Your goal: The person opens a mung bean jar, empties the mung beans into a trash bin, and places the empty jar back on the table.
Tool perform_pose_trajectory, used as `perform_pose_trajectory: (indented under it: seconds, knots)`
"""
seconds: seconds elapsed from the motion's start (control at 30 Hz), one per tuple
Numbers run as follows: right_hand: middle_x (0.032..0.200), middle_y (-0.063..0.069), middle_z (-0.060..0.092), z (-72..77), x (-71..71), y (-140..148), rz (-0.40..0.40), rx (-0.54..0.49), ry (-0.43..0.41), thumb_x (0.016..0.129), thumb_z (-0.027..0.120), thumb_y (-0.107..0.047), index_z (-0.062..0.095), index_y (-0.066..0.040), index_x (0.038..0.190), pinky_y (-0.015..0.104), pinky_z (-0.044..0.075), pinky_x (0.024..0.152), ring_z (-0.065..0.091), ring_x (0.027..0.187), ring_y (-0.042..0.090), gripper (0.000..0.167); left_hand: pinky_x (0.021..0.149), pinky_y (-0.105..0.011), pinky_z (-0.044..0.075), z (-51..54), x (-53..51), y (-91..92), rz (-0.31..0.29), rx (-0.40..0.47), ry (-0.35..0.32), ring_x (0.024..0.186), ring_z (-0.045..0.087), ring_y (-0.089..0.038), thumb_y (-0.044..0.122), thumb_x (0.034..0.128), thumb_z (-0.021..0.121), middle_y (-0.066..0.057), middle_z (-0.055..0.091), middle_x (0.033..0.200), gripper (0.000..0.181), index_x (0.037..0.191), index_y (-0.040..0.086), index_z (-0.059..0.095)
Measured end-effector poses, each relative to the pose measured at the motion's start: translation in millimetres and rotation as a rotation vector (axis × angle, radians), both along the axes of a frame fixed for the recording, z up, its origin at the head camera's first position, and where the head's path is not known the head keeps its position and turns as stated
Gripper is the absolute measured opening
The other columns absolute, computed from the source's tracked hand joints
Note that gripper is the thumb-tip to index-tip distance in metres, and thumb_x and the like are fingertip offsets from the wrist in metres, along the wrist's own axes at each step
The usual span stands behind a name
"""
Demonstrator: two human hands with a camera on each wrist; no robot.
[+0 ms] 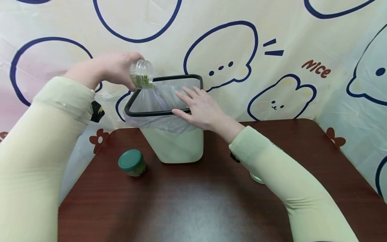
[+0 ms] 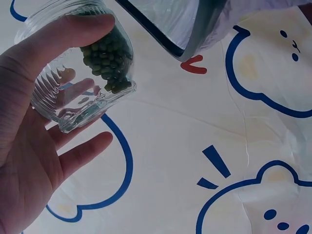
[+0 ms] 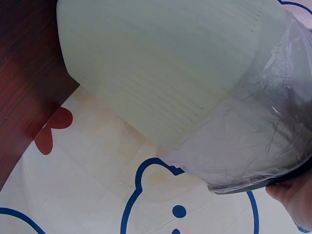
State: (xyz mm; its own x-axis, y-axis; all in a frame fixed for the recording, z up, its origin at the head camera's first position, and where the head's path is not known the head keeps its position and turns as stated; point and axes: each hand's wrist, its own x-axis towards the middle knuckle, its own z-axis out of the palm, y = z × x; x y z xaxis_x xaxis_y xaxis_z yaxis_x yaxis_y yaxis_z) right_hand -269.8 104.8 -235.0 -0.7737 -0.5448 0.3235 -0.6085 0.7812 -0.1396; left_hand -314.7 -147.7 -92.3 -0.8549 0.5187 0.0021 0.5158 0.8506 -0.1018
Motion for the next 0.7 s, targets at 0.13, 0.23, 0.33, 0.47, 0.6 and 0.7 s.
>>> perform_pose_trajectory:
  seconds: [0.13,0.23,0.33,0.47,0.6,0.7]
  knots:
    - [0.157,0.011,0.025,-0.9,-0.3,0.0,0.001,-0.006,-0.006,0.098,0.043,-0.056,0.033,-0.019,0.153,0.047,0.013,0.115,0.017,0.144,0.035,0.067,0.097,-0.057,0.038,-1.0,-1.4,-2.0,0.006,0.005,-0.004,0.113,0.049,-0.041,0.015,0.0655,0.085,-0.026,0.050,0.128,0.091,0.140,-0.004,0.036]
    - [0.157,0.011,0.025,-1.1,-0.4,0.4,0.002,-0.009,-0.001,0.098,0.043,-0.055,0.033,-0.019,0.153,0.047,0.013,0.115,0.018,0.144,0.036,0.066,0.097,-0.057,0.038,0.3,-1.1,-3.2,0.004,0.021,-0.020,0.113,0.048,-0.041,0.015,0.0659,0.085,-0.026,0.050,0.129,0.092,0.141,-0.004,0.035]
    - [0.157,0.011,0.025,-0.8,-0.5,0.7,0.003,-0.007,0.002,0.098,0.043,-0.056,0.033,-0.019,0.152,0.048,0.013,0.115,0.018,0.144,0.036,0.067,0.096,-0.057,0.039,2.8,0.0,-4.3,0.006,0.066,-0.031,0.113,0.048,-0.041,0.012,0.0652,0.084,-0.027,0.049,0.129,0.093,0.141,-0.005,0.033]
    - [0.157,0.011,0.025,-0.6,-0.3,1.2,0.002,-0.005,0.000,0.098,0.043,-0.056,0.033,-0.019,0.152,0.048,0.013,0.115,0.017,0.144,0.036,0.067,0.096,-0.057,0.039,5.3,1.9,-3.5,0.000,0.096,-0.014,0.111,0.049,-0.041,0.012,0.0644,0.084,-0.026,0.050,0.128,0.093,0.141,-0.005,0.034]
    - [0.157,0.011,0.026,-1.1,-0.3,1.9,0.001,-0.005,0.005,0.098,0.043,-0.055,0.034,-0.018,0.152,0.047,0.013,0.115,0.018,0.144,0.036,0.066,0.095,-0.057,0.040,4.0,1.4,-1.2,0.001,0.047,-0.010,0.110,0.049,-0.040,0.014,0.0655,0.084,-0.025,0.050,0.126,0.090,0.140,-0.004,0.036]
    - [0.157,0.011,0.026,-1.6,-0.2,1.8,-0.001,-0.001,0.007,0.098,0.043,-0.056,0.034,-0.019,0.152,0.047,0.013,0.115,0.018,0.144,0.035,0.066,0.095,-0.057,0.040,1.6,0.0,-0.9,0.011,0.032,-0.019,0.110,0.049,-0.040,0.014,0.0659,0.084,-0.025,0.050,0.127,0.090,0.140,-0.004,0.036]
